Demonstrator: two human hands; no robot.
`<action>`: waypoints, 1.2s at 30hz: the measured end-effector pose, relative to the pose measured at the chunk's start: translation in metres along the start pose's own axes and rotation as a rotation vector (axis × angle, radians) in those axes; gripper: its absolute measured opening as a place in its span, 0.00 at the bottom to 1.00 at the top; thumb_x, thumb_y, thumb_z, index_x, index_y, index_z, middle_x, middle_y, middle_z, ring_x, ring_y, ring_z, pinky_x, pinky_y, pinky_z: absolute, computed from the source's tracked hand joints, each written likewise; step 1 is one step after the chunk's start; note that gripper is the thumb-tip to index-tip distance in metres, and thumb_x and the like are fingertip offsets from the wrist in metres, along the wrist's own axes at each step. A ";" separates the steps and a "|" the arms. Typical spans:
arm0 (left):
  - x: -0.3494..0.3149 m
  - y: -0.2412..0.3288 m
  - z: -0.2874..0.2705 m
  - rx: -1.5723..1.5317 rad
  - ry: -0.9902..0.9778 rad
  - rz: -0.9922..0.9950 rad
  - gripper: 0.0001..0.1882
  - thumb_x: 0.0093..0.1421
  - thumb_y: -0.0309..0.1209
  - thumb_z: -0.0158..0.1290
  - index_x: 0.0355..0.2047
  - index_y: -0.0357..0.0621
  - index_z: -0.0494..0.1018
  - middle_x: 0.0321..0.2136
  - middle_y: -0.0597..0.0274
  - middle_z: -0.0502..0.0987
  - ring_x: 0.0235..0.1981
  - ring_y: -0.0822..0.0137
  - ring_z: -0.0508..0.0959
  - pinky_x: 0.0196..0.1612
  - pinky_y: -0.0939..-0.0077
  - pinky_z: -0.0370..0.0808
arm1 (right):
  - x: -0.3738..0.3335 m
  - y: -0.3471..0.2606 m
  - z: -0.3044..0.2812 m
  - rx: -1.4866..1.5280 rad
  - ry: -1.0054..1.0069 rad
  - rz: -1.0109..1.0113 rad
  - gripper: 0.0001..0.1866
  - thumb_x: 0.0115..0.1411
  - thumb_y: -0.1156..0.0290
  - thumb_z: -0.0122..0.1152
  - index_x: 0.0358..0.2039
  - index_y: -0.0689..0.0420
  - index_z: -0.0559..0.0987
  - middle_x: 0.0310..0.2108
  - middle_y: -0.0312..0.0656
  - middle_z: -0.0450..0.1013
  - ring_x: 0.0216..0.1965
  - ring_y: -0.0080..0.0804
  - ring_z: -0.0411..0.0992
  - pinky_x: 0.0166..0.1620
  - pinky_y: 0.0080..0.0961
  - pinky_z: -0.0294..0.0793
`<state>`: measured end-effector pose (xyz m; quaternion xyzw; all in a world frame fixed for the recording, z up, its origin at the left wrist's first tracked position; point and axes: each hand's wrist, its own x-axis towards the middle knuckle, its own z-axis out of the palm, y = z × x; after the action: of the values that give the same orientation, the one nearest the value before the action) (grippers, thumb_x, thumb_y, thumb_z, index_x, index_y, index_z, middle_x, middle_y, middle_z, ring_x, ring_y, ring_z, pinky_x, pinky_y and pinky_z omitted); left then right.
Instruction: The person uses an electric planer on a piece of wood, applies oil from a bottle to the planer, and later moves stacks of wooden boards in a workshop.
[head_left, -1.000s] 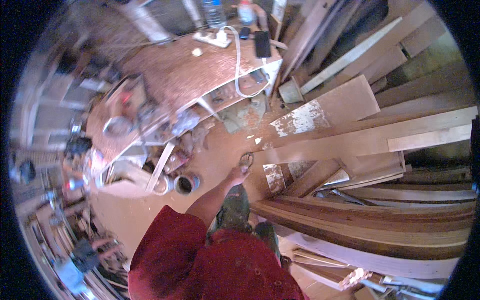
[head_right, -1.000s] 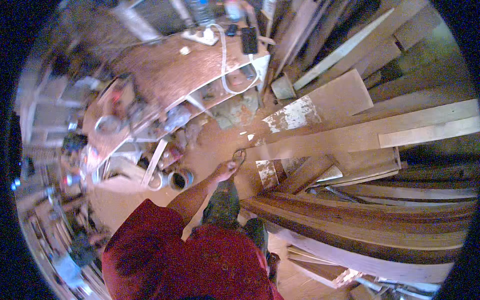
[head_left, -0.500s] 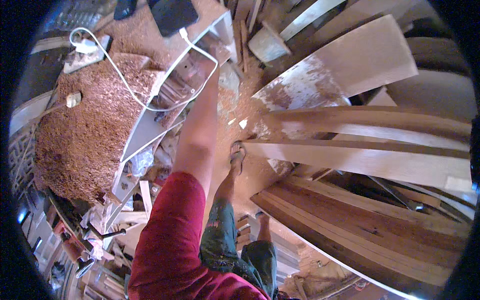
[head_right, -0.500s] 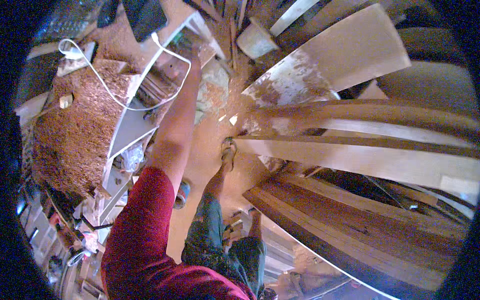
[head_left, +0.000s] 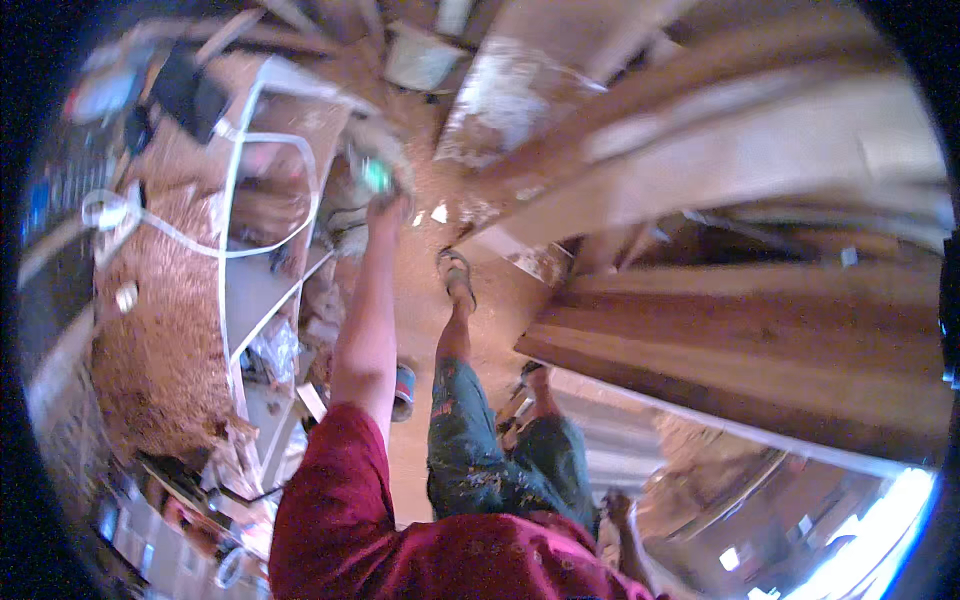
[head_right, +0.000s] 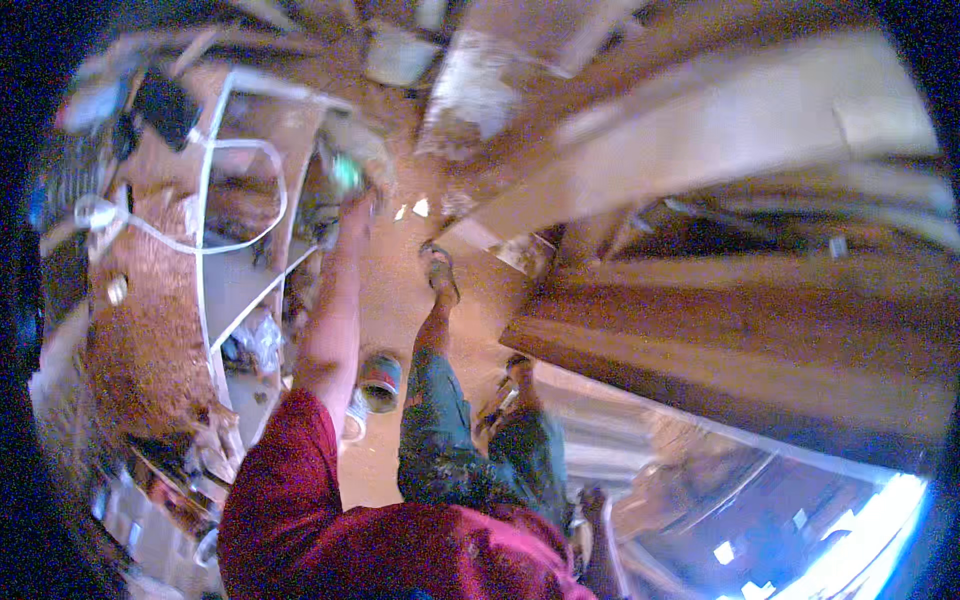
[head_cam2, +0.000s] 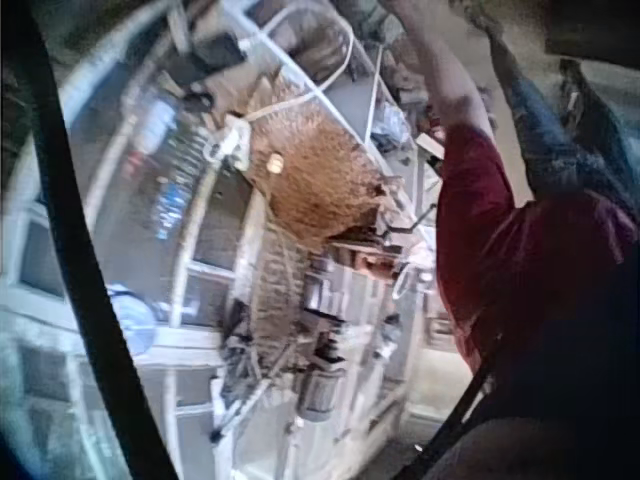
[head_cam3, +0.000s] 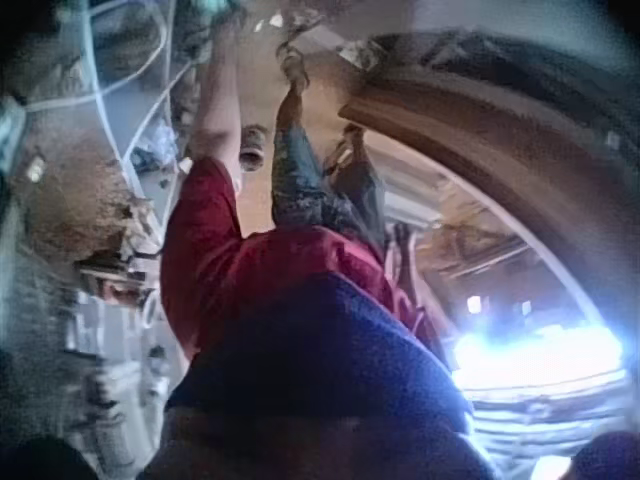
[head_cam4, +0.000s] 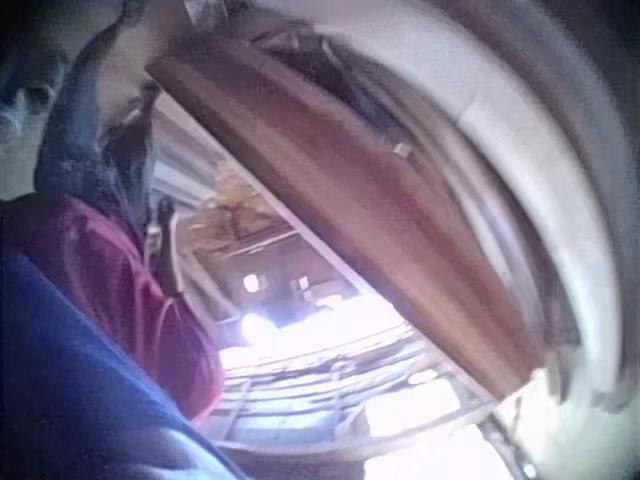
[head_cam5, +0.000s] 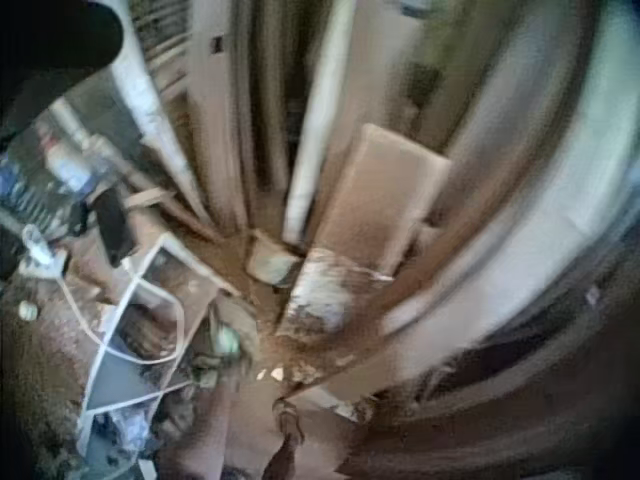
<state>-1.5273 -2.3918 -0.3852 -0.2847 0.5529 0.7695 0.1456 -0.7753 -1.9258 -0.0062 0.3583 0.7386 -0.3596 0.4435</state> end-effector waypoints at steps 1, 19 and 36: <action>-0.053 -0.029 0.020 0.249 -0.004 -0.004 0.16 0.53 0.28 0.63 0.42 0.41 0.73 0.30 0.62 0.77 0.33 0.65 0.77 0.34 0.67 0.75 | -0.003 0.007 0.007 -0.835 0.233 -0.366 0.21 0.50 0.74 0.57 0.47 0.49 0.77 0.31 0.38 0.77 0.27 0.40 0.75 0.29 0.40 0.73; -0.734 -0.125 0.308 1.271 -1.337 0.399 0.40 0.45 0.37 0.69 0.56 0.40 0.63 0.51 0.43 0.69 0.55 0.44 0.70 0.56 0.54 0.69 | -0.026 -0.030 -0.074 0.896 0.568 -0.599 0.40 0.48 0.54 0.75 0.57 0.60 0.70 0.49 0.50 0.74 0.51 0.42 0.72 0.57 0.36 0.69; -0.691 -0.157 0.450 2.102 -1.334 0.503 0.28 0.57 0.41 0.62 0.51 0.35 0.73 0.48 0.44 0.78 0.47 0.56 0.78 0.52 0.64 0.74 | -0.107 0.302 0.262 1.963 1.016 1.044 0.23 0.49 0.61 0.75 0.41 0.61 0.77 0.33 0.39 0.78 0.32 0.30 0.77 0.30 0.33 0.76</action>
<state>-1.0178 -1.8541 0.0099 0.5212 0.7530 -0.0384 0.3998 -0.3775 -2.0246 -0.0642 0.8942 0.0101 -0.3622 -0.2631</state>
